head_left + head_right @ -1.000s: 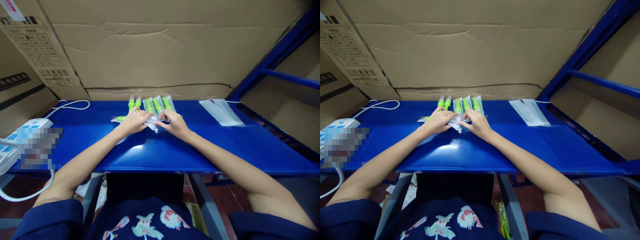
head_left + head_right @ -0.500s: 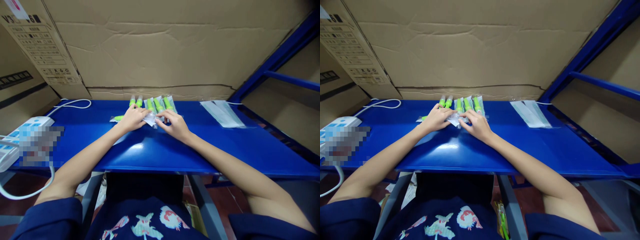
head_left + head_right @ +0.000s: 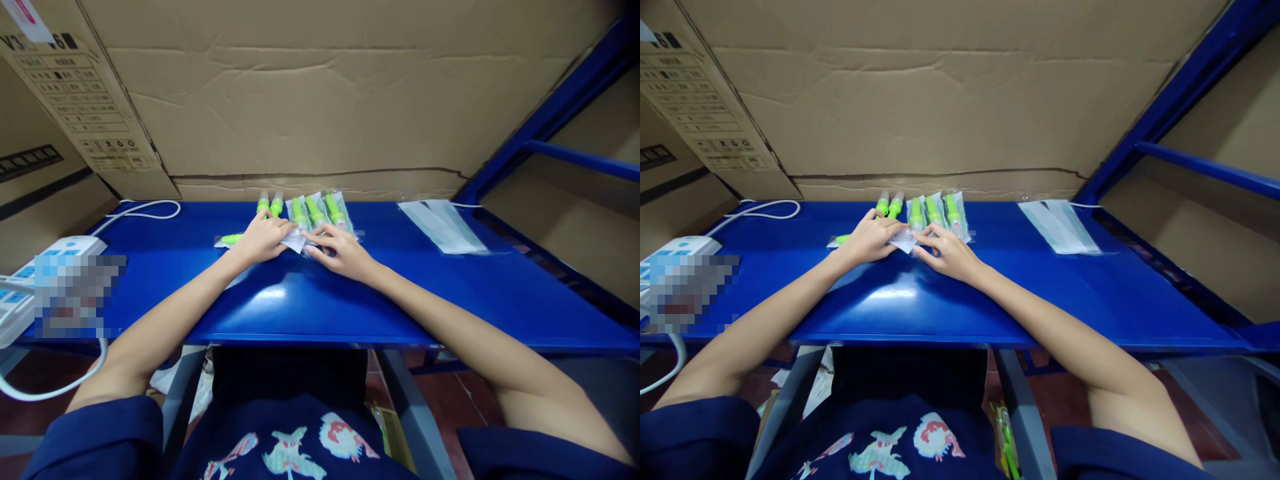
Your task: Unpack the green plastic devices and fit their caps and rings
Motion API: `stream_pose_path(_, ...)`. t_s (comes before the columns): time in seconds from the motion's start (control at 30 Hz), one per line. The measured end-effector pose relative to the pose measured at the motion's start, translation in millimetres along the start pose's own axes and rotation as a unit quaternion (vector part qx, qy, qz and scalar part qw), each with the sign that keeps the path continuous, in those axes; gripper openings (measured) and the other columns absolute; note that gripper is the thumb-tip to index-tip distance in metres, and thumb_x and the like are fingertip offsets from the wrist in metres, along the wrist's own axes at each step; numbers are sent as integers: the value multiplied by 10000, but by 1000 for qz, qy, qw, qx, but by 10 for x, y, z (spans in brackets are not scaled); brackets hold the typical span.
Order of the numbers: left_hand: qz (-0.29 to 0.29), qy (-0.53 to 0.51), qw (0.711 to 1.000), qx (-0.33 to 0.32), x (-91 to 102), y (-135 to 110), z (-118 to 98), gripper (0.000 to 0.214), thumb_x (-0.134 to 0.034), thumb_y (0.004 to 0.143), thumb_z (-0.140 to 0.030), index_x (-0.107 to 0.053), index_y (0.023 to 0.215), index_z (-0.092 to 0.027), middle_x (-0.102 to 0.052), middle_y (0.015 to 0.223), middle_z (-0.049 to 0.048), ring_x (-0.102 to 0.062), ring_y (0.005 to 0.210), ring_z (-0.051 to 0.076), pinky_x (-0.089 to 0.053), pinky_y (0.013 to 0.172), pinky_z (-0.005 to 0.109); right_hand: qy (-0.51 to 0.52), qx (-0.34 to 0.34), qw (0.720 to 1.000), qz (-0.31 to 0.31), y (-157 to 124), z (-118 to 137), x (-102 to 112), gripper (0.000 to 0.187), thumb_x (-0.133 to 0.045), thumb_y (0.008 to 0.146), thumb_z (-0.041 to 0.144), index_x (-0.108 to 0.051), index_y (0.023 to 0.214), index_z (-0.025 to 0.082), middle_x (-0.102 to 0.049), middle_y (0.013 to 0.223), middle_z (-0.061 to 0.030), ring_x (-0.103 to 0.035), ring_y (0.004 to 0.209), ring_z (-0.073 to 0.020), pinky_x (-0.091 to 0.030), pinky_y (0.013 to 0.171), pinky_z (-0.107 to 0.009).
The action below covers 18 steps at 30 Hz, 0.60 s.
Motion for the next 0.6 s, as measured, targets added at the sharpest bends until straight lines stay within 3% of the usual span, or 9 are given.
stream_pose_path(0.13,-4,-11,1000,-11,-40,11,-63,342,-519,955,-273,-665,1239,-153,-750,1185,144,-705,1053,326,-419,951,451,-28,-85,996,-13,-2,27,-11,357,-645,907,464,-620,1052,139,-659,942,-77,-529,643,-137,-417,628,-297)
stream_pose_path(0.23,-1,-20,1000,-21,-69,19,-87,315,-537,947,-276,-682,1202,-163,-754,1181,131,-708,1030,315,-423,940,439,-26,-122,992,14,-7,30,-35,303,-678,850,398,-515,983,179,-652,911,-57,-532,629,-141,-381,589,-284)
stream_pose_path(0.33,3,-24,1000,-11,-69,21,-42,313,-554,939,-280,-685,1200,-166,-757,1175,122,-705,1042,315,-422,935,434,-19,-138,990,35,-3,3,-30,252,-640,849,331,-460,974,205,-647,873,-30,-538,612,-141,-371,582,-283)
stream_pose_path(0.5,2,-18,1000,6,-35,18,-6,315,-567,933,-275,-681,1208,-172,-751,1188,121,-701,1057,316,-417,914,418,-22,-151,986,71,9,-2,-32,370,-729,802,383,-440,969,224,-653,820,-10,-572,618,-164,-370,577,-290)
stream_pose_path(0.6,3,-7,1000,0,-31,17,-39,314,-568,932,-268,-677,1205,-158,-757,1154,124,-703,1043,316,-415,913,422,-22,-146,986,80,11,25,-41,332,-727,813,331,-447,962,232,-678,841,-26,-591,631,-175,-371,579,-294)
Point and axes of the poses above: each hand's wrist, its own y-axis towards the middle knuckle, its own x-axis out of the back of the hand, z = x × y, the point moved 5 cm from there along y, towards the middle knuckle
